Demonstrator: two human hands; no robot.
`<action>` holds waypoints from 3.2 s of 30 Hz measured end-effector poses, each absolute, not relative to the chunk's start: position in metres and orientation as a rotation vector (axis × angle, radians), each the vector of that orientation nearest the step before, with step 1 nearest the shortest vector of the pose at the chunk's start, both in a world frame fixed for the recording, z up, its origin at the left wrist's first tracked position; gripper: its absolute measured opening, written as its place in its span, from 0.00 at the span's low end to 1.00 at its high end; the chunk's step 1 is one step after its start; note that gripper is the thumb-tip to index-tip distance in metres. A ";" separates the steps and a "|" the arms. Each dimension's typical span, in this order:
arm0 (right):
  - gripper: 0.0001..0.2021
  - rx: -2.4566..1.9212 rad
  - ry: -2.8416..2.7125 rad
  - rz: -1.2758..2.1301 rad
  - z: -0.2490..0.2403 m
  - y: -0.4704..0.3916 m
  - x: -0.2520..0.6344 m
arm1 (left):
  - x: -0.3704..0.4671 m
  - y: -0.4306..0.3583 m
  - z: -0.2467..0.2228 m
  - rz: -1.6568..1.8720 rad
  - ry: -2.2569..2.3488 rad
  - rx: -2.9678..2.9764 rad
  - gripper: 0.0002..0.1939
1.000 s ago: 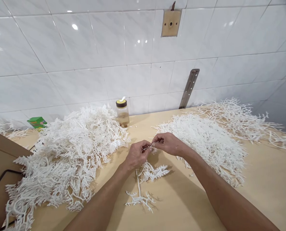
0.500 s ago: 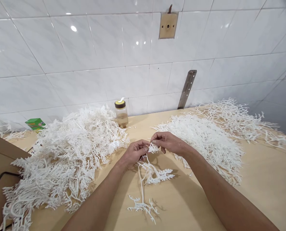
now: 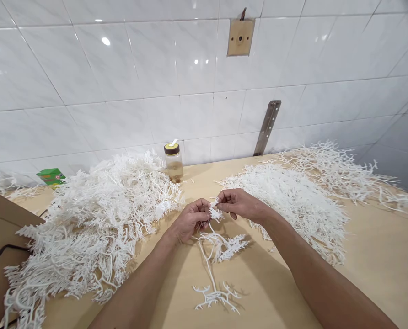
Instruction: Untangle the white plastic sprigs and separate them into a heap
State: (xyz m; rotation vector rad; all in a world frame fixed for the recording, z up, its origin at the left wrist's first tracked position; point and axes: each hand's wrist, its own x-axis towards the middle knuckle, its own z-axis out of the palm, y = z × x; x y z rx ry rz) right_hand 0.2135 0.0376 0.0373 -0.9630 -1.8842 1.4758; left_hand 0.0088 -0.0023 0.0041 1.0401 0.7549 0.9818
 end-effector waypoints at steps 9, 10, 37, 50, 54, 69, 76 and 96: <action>0.10 -0.961 -1.913 1.502 0.019 0.042 0.204 | 0.013 -0.003 0.007 1.088 0.948 1.079 0.19; 0.09 -0.966 -1.910 1.516 0.019 0.041 0.202 | 0.014 -0.003 0.006 1.111 0.983 1.090 0.19; 0.18 -0.867 -2.052 1.105 0.031 0.032 0.198 | 0.014 -0.002 0.010 1.149 0.944 0.744 0.13; 0.18 -0.912 -1.814 1.634 0.019 0.024 0.176 | 0.021 -0.006 0.011 1.284 1.154 0.949 0.17; 0.21 -0.991 -1.713 1.738 0.015 0.027 0.174 | 0.020 -0.004 0.010 1.363 1.109 0.962 0.19; 0.18 -1.066 -1.788 1.512 0.017 0.041 0.198 | 0.007 0.001 0.011 1.258 1.069 0.974 0.17; 0.18 -0.963 -1.655 1.404 0.027 0.044 0.205 | 0.015 -0.004 0.013 1.209 1.145 1.261 0.15; 0.05 -1.061 -2.062 0.996 0.027 0.042 0.213 | 0.017 -0.003 0.002 1.165 1.132 1.257 0.15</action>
